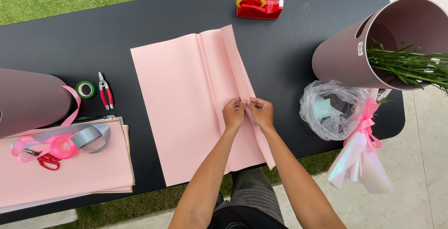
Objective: The person folds a sheet of pink paper several times on a table, uses a pair of pliers to hold the folds in place, and then picks up flowers from a bucket.
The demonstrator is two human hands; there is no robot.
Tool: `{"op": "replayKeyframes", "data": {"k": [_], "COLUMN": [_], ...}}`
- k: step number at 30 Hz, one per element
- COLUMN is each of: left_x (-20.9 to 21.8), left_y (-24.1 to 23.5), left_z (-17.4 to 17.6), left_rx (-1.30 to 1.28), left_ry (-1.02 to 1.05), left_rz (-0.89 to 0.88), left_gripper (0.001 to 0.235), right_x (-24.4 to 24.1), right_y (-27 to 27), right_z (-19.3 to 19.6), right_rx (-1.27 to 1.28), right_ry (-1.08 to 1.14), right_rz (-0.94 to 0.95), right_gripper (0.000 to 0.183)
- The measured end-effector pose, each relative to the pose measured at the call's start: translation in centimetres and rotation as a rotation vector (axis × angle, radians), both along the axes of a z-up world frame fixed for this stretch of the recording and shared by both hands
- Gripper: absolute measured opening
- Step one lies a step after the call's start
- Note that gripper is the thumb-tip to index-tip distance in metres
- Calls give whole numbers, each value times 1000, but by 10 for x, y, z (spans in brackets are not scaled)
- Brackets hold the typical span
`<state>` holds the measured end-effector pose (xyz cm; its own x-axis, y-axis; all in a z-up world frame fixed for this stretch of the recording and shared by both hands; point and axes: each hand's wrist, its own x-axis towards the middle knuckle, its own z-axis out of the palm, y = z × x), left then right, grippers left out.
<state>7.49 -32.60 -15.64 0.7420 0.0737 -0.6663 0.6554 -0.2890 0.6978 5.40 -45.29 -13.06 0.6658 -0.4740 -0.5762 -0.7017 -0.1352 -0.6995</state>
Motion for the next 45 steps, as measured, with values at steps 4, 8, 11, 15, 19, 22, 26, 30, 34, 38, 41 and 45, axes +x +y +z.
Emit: {"op": "replayKeyframes", "data": {"k": [4,8,11,15,19,22,26,30,34,38,41,45], "left_x": [9,9,9,11,13,13,21,24,24,23,18,12], "left_y": [-7,-14,-15,-14,-12,-11,-8,-8,-5,0,3,15], "left_z": [16,9,9,32,33,28,60,67,69,64,41,41], "left_rx": [-34,177,237,229,272,287,333,364,402,369,328,253], "left_ry": [38,33,68,57,81,89,118,103,59,33,18,4], "left_rz": [111,20,8,27,48,57,29,24,13,-22,-26,7], "left_gripper": [28,25,24,26,29,30,30,30,25,17,16,22], "right_x": [0,-3,-6,-5,-4,-5,-5,-4,-6,-9,-8,-13], "right_y": [-4,-8,-9,-6,0,-3,-7,3,11,21,34,55], "right_z": [24,36,60,60,66,51,27,41,40,42,61,62], "right_rx": [4,-161,-279,-239,-232,-235,-233,-224,-260,-354,-386,-469], "right_ry": [-40,-97,-58,-78,-113,-109,-71,-57,-78,-122,-147,-170], "right_rz": [64,162,236,239,216,213,201,168,147,163,232,335], "right_gripper": [28,31,36,39,59,67,60,54,46,36,31,33]}}
